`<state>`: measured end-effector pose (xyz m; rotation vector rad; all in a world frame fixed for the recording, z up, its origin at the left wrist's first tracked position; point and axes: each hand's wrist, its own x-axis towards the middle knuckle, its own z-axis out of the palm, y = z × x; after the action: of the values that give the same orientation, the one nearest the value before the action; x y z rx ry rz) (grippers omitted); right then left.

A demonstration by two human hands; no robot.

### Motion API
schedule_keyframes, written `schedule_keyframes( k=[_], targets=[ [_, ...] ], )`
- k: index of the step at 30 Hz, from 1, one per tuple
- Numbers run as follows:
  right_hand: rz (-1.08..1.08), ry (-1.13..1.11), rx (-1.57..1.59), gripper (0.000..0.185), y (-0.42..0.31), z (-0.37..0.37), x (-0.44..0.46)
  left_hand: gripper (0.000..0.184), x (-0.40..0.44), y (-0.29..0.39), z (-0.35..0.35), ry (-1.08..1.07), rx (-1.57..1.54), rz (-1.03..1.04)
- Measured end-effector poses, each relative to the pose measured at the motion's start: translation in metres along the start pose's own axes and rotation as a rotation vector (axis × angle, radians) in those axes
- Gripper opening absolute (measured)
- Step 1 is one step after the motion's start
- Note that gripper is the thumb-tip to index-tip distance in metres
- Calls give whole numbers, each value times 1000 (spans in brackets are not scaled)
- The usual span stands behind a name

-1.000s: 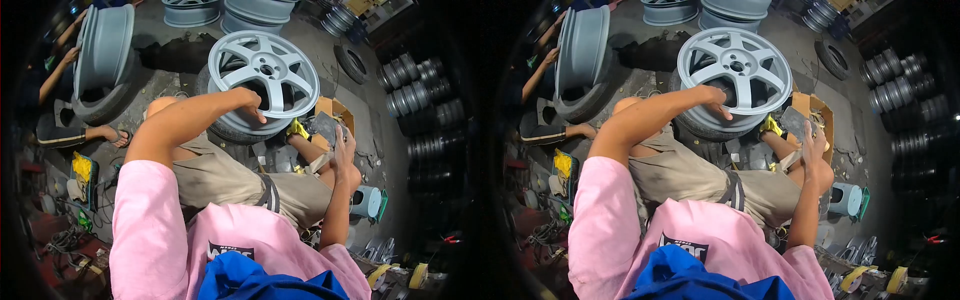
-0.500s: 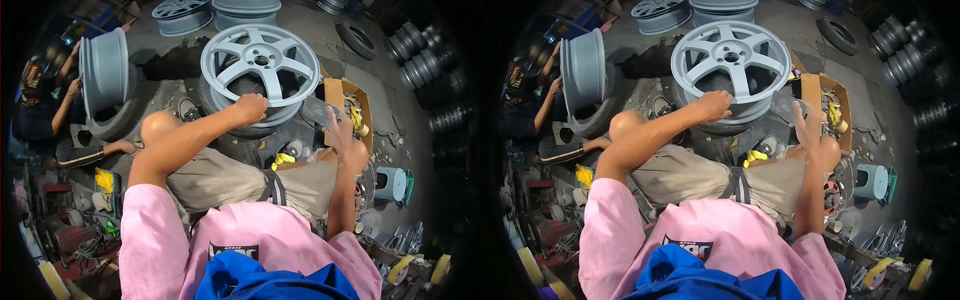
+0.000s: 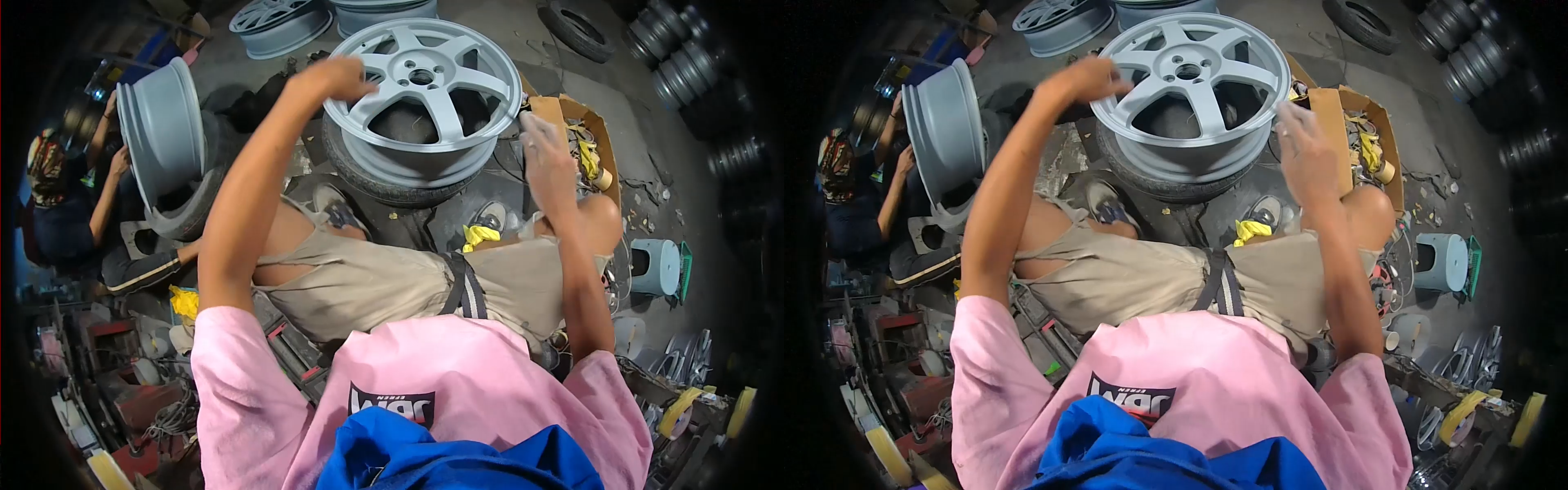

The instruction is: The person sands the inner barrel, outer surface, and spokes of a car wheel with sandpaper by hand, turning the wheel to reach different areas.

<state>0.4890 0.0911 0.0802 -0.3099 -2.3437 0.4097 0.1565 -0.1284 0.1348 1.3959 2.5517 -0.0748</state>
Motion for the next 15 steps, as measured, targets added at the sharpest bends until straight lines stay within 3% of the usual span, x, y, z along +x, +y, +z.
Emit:
schedule_keyframes(
  k=[2, 6, 8, 9, 12, 15],
  targets=[
    [-133, -180, -86, 38, -11, 10, -9, 54, 8, -8, -28, 235, -107, 58],
    [-300, -372, -95, 51, -17, 47, -35, 53, 27, -12, -38, 456, -350, 165],
    [-394, -426, -137, 58, -13, 61, -38, 38, 42, -16, -24, 544, -436, 188],
    [-379, -420, -120, 59, -9, 67, -37, 54, 38, -14, -17, 534, -579, 256],
    [-268, -467, -79, 61, 3, 76, -36, 51, 10, -30, 4, 374, -572, 87],
    [-262, -393, -216, 61, 12, 89, -25, 50, 8, -90, 36, 381, -603, 8]
  ],
)
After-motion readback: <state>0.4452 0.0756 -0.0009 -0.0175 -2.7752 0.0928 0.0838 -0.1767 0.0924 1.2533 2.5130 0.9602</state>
